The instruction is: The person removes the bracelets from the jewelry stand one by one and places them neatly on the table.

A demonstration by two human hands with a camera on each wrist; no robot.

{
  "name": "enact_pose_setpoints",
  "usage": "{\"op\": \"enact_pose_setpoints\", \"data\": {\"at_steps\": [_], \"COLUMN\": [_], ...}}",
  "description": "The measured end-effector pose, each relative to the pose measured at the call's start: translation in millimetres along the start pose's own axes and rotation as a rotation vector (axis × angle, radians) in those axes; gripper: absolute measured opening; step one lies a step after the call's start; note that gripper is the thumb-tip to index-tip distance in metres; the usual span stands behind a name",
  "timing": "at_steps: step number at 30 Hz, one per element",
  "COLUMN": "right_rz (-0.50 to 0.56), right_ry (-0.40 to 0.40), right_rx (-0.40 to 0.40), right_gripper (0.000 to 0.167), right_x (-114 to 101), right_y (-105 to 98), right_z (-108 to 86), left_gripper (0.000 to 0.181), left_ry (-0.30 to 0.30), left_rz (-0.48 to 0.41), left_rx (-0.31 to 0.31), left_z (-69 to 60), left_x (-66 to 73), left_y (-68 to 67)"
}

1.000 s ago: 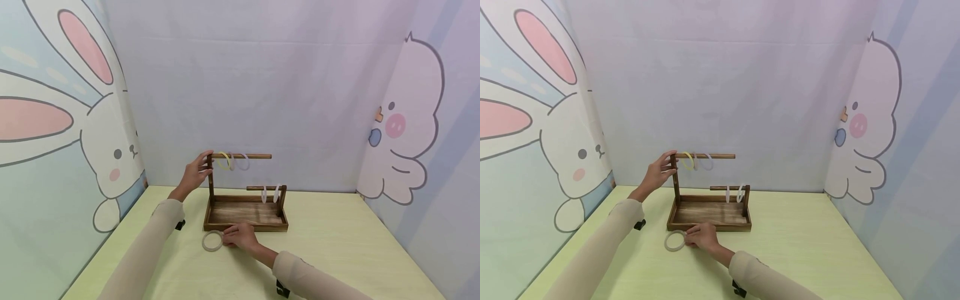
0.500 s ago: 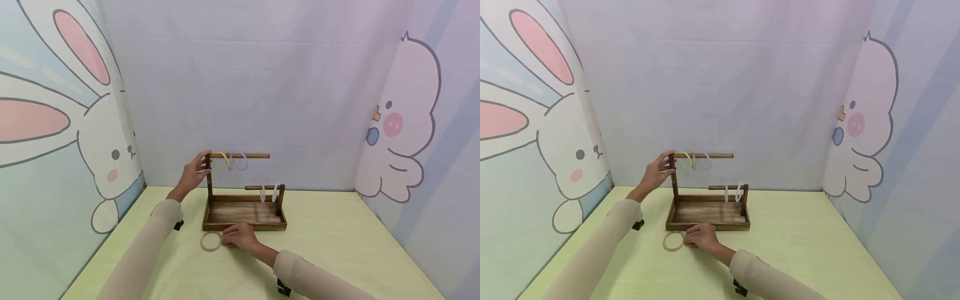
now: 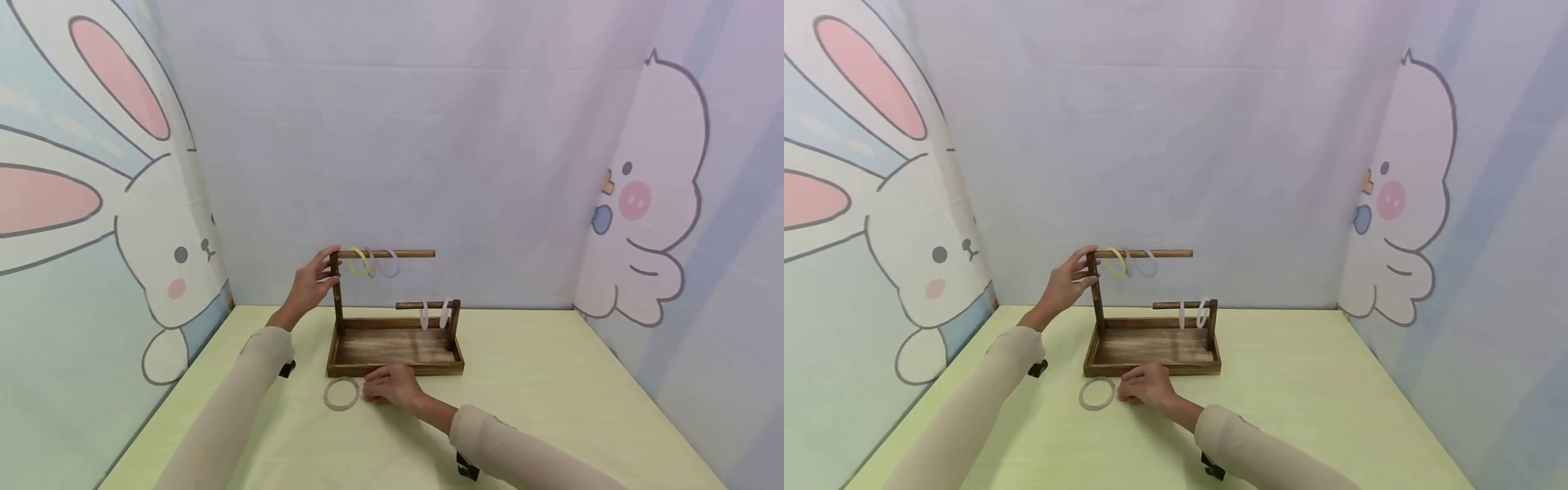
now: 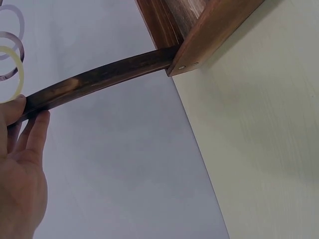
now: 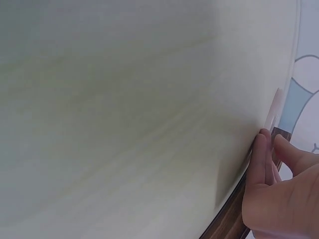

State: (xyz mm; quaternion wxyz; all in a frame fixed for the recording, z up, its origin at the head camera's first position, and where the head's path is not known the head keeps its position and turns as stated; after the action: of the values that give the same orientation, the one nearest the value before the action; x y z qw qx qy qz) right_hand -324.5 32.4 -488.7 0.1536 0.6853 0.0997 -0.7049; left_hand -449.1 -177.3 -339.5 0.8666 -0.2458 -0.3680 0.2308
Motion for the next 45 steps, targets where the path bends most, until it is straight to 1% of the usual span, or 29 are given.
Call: {"op": "enact_pose_setpoints", "data": {"at_steps": [4, 8, 16, 19, 24, 27, 29, 32, 35, 40, 43, 45], "right_rz": [-0.033, -0.101, -0.071, -0.101, -0.172, -0.163, -0.159, -0.181, -0.206, -0.237, -0.279, -0.288], "right_ry": [-0.032, -0.07, -0.097, -0.107, -0.119, -0.116, -0.131, -0.161, -0.184, -0.166, -0.166, -0.187], "right_rx": [0.001, 0.01, -0.02, -0.018, -0.006, -0.009, -0.008, -0.006, 0.004, 0.04, 0.07, 0.064], "right_gripper": [0.021, 0.023, 0.025, 0.026, 0.026, 0.026, 0.026, 0.027, 0.027, 0.024, 0.024, 0.026], "right_x": [-5, -10, -19, -24, -37, -44, -50, -59, -67, -75, -80, -86], "right_y": [-3, -9, -15, -17, -24, -30, -34, -39, -45, -52, -54, -53], "right_z": [-0.7, -0.8, 1.7, 0.4, 1.1, 5.0, 8.4, 12.3, 14.4, 18.2, 18.9, 18.4], "left_gripper": [0.074, 0.074, 0.077, 0.077, 0.077, 0.078, 0.078, 0.078, 0.078, 0.078, 0.078, 0.078], "left_ry": [0.0, 0.019, 0.038, 0.041, 0.039, 0.034, 0.034, 0.043, 0.042, 0.021, 0.018, 0.019], "left_rz": [0.006, 0.0, 0.026, 0.017, 0.004, 0.015, 0.024, 0.023, 0.02, 0.016, 0.013, 0.015], "left_rx": [0.006, 0.01, 0.015, 0.018, 0.017, 0.011, 0.007, 0.011, 0.01, 0.004, 0.004, 0.003], "left_z": [0.0, 0.5, -1.2, -1.7, -1.3, -1.0, -0.6, -0.3, 0.2, 0.7, 0.3, -0.1], "left_x": [-2.2, -2.4, -2.0, -2.9, -4.9, -4.4, -4.0, -4.3, -5.6, -7.6, -7.7, -7.7], "left_y": [-2.0, -2.5, -4.5, -4.1, -1.9, -1.9, -1.6, -1.0, 0.2, 0.9, 0.0, -0.4]}}
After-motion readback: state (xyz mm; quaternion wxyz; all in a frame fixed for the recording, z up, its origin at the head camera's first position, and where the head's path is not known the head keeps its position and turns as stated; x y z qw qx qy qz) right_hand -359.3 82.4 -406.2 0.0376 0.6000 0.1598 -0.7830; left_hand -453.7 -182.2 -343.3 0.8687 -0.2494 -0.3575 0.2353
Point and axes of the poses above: each hand's wrist, its own z-axis towards the middle knuckle, its own y-axis out of the palm, x = y × z, the point moved 5 cm from there along z, towards the middle knuckle, and after that the axes turned 13 degrees about z, right-handed, at the moved point
